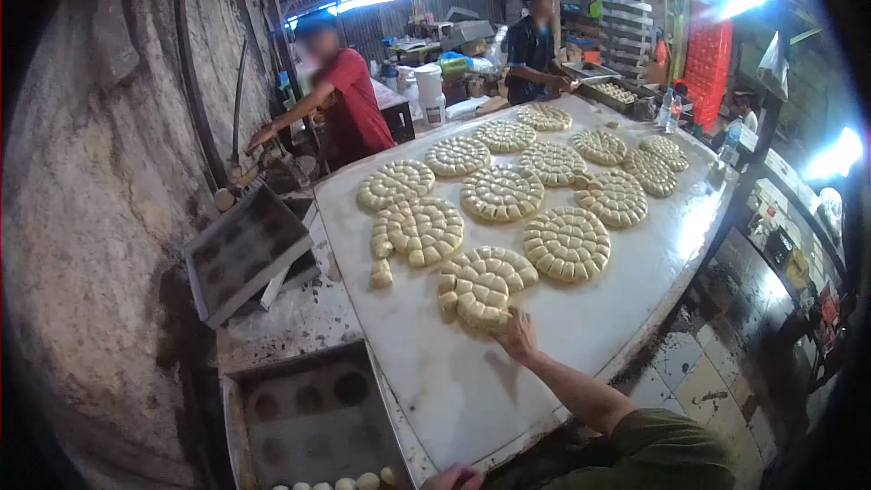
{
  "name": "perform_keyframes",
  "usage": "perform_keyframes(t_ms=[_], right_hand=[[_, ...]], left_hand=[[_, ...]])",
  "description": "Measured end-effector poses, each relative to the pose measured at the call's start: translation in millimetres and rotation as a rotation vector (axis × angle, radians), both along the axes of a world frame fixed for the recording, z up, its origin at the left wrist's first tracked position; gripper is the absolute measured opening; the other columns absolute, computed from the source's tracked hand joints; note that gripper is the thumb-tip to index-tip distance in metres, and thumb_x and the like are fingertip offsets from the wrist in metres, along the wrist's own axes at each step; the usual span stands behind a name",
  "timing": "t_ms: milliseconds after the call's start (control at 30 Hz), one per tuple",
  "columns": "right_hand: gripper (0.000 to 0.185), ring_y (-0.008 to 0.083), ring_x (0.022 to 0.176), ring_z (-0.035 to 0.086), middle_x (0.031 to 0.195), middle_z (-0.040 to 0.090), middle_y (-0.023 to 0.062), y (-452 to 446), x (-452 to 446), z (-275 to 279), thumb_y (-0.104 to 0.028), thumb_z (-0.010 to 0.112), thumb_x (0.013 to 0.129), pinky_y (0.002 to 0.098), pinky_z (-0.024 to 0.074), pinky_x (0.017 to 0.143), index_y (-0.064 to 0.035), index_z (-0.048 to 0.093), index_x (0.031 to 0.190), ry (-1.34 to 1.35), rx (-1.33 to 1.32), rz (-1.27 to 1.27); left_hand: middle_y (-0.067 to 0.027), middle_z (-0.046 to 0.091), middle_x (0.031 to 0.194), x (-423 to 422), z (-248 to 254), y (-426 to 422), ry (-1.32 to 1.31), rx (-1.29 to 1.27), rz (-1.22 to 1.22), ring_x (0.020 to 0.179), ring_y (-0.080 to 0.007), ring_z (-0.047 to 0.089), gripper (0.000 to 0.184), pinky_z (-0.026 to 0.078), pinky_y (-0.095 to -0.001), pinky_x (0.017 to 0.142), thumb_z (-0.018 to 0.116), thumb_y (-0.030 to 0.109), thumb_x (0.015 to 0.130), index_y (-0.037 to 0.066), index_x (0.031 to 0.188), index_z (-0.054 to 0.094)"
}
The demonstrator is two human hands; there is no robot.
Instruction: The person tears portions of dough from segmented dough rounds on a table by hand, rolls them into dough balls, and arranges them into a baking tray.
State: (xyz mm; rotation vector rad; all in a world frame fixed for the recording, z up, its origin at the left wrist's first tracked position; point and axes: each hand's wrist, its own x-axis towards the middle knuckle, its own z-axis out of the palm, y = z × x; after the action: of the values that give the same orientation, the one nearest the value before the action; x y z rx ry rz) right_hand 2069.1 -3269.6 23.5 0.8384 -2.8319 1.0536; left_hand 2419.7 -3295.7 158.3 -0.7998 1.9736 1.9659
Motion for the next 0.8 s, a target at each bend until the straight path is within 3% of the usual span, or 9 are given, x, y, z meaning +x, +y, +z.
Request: perform_keyframes(t_ms=[67,100,167,367,433,567,633,667,800], right_hand=[[0.059,0.0351,0.103,0.048,0.108,0.051,0.0214,-15.8,-7.3,-15.3,-0.036,0.068,0.071,0.0412,0.0409,0.085,-0.0016,0.045,0.113,-0.072,-0.161,-0.02],[0.059,0.0351,0.103,0.048,0.108,0.051,0.0214,-18.5,-4.2,-9.6,-0.036,0.068,0.071,0.0412,0.0409,0.085,-0.0016,0.045,0.113,-0.071,-0.163,-0.018],[0.055,0.0366,0.096,0.053,0.1,0.056,0.0221,-21.0,-1.7,8.9,-0.035,0.067,0.072,0.0435,0.0432,0.081,-0.001,0.049,0.11,-0.199,-0.095,-0.026],[0.042,0.0353,0.079,0.062,0.08,0.064,0.0212,-25.0,-36.4,-11.5,-0.038,0.058,0.075,0.0432,0.0484,0.07,0.0023,0.061,0.089,-0.341,0.088,0.058],[0.046,0.0299,0.078,0.063,0.08,0.063,0.02,1.8,-41.1,-18.5,-0.04,0.056,0.076,0.0397,0.0482,0.07,0.002,0.061,0.093,-0.49,-0.069,0.37],[0.041,0.0201,0.075,0.059,0.082,0.062,0.0155,91.6,-46.9,11.0,-0.035,0.058,0.079,0.032,0.0452,0.066,-0.0009,0.059,0.101,-0.74,-0.007,0.551],[0.04,0.0172,0.071,0.054,0.079,0.06,0.0099,140.6,-50.3,14.9,-0.038,0.054,0.081,0.0306,0.0434,0.063,-0.0022,0.059,0.099,-1.001,-0.084,0.554],[0.04,0.0172,0.071,0.054,0.079,0.06,0.0099,161.6,-53.1,13.8,-0.038,0.054,0.081,0.0306,0.0434,0.063,-0.0022,0.059,0.099,-1.017,-0.063,0.565],[0.041,0.0151,0.068,0.051,0.074,0.056,0.0061,221.9,-64.4,26.9,-0.042,0.052,0.083,0.0301,0.042,0.061,-0.0029,0.057,0.095,-1.105,0.056,0.644]], left_hand=[[-0.0141,0.056,0.085,-25.0,-43.3,3.1,0.303,-0.128,0.126,0.079,-0.0296,0.054,0.02,0.043,-0.0435,0.069,0.06,0.026,0.079,0.008,0.088,0.059],[-0.0141,0.056,0.085,-37.4,-32.3,2.3,0.304,-0.131,0.128,0.079,-0.0296,0.054,0.02,0.043,-0.0435,0.069,0.06,0.026,0.079,0.008,0.088,0.059],[-0.0068,0.059,0.079,-75.0,-11.7,0.3,0.291,0.168,0.205,0.074,-0.0153,0.057,0.019,0.051,-0.0316,0.068,0.051,0.021,0.09,0.002,0.091,0.056],[-0.0061,0.057,0.076,-180.6,-90.0,-4.3,0.336,0.108,0.564,0.074,-0.0152,0.057,0.024,0.048,-0.0296,0.066,0.048,0.024,0.092,0.001,0.087,0.054],[-0.0051,0.057,0.074,-223.3,-110.2,0.5,0.168,0.178,0.832,0.069,-0.0143,0.056,0.025,0.047,-0.0275,0.064,0.048,0.026,0.091,0.002,0.087,0.055],[-0.0058,0.057,0.079,-273.9,-149.9,-0.5,0.278,0.073,0.818,0.068,-0.0137,0.054,0.025,0.047,-0.027,0.062,0.048,0.027,0.09,0.003,0.093,0.054],[-0.0077,0.057,0.087,-291.3,-152.8,6.9,0.117,0.054,0.764,0.069,-0.0146,0.055,0.027,0.047,-0.0273,0.06,0.048,0.026,0.089,0.003,0.103,0.051],[-0.0061,0.057,0.078,-304.1,-121.7,29.7,0.11,-0.012,0.83,0.064,-0.0125,0.054,0.028,0.045,-0.0246,0.054,0.049,0.026,0.089,0.0,0.1,0.051],[-0.0087,0.057,0.079,-329.2,-134.8,81.4,0.146,-0.118,0.782,0.067,-0.0159,0.057,0.036,0.048,-0.0257,0.058,0.049,0.028,0.089,-0.001,0.108,0.046]])
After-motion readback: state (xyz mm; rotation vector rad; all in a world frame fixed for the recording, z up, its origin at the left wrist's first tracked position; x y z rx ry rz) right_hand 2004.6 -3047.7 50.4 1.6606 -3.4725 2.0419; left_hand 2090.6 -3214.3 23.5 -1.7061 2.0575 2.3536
